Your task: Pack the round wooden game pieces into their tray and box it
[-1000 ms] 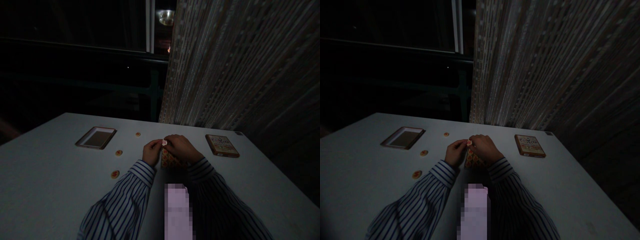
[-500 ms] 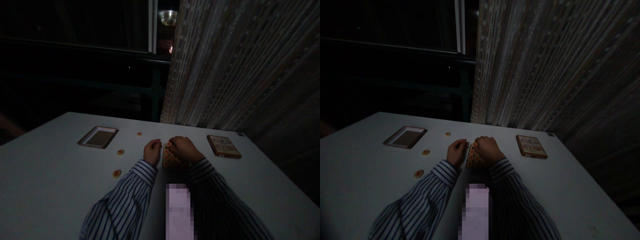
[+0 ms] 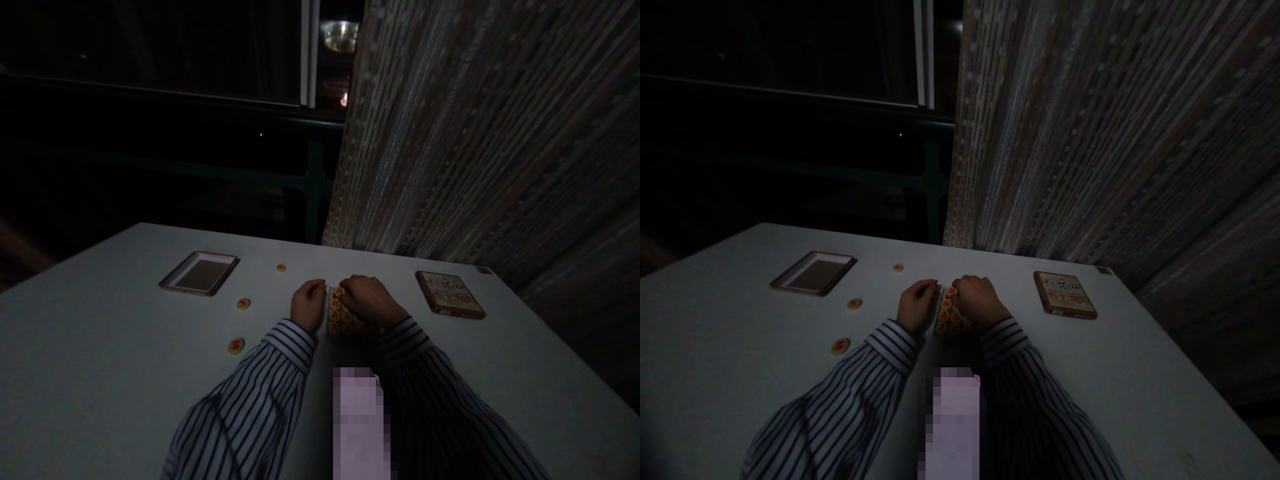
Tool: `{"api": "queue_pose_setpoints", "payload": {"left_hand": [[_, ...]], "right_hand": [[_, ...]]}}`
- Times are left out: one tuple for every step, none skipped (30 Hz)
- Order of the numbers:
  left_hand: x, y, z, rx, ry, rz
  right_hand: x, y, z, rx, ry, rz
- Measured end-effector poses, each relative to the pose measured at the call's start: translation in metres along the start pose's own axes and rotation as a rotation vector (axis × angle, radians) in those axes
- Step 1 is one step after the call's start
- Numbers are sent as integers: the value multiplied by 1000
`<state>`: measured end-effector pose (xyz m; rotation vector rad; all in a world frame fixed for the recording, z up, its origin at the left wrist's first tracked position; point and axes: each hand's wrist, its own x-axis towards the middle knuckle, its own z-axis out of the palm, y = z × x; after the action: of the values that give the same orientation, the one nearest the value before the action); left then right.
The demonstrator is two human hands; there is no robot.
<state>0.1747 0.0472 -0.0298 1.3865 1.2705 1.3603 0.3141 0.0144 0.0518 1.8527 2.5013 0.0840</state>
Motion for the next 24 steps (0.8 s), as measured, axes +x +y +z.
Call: {"api": "queue_pose_setpoints", "payload": {"left_hand": [[0,0,0,4,1,-1],[0,0,0,3,3,-3],[0,0,0,-3,4,-4],[-1,0,0,-15,5,-5],[-1,0,0,-26,4,-6],[-1,0,0,-35,1,-5],[-1,0,0,-40,-2,-1],[-1,0,0,-41,-6,4],[-1,0,0,-39,-6,12],[-1,0,0,-40,-5,19],[-1,0,1,-41,-3,24],[-1,-1,1,-43,0,26],[-1,0,1,-44,4,26],[-1,0,1,-42,7,22],[-1,0,1,-37,9,17],[-1,1,1,-29,10,12],[-1,2,1,-22,10,8],[-1,2,0,-16,7,5],[-2,3,0,-12,3,3],[-2,4,0,-12,0,3],[-2,4,0,-14,0,6],[-2,5,0,-18,2,9],[-2,5,0,-22,5,12],[-2,5,0,-26,8,12]], "right_hand": [[0,0,0,0,-1,4],[0,-1,0,-1,-6,11],[0,-1,0,0,-14,14],[0,-2,-1,1,-21,17],[0,-2,-1,1,-23,19],[0,-2,-1,3,-23,20],[0,-3,-2,3,-22,20],[0,-3,-2,3,-23,22],[0,-3,-2,3,-26,26],[0,-3,-2,4,-33,32],[0,-3,-2,6,-39,38],[0,-3,-2,10,-43,41],[0,-3,-2,14,-43,44],[0,-3,-1,20,-41,44],[0,-3,0,28,-38,44],[1,-3,1,35,-34,43],[1,-3,2,41,-30,44],[1,-3,3,45,-26,44],[1,-2,3,47,-20,44],[2,-2,4,48,-17,44],[2,-2,5,48,-15,45],[2,-2,6,49,-13,46],[2,-2,6,53,-12,46],[2,-1,6,58,-13,45]]}}
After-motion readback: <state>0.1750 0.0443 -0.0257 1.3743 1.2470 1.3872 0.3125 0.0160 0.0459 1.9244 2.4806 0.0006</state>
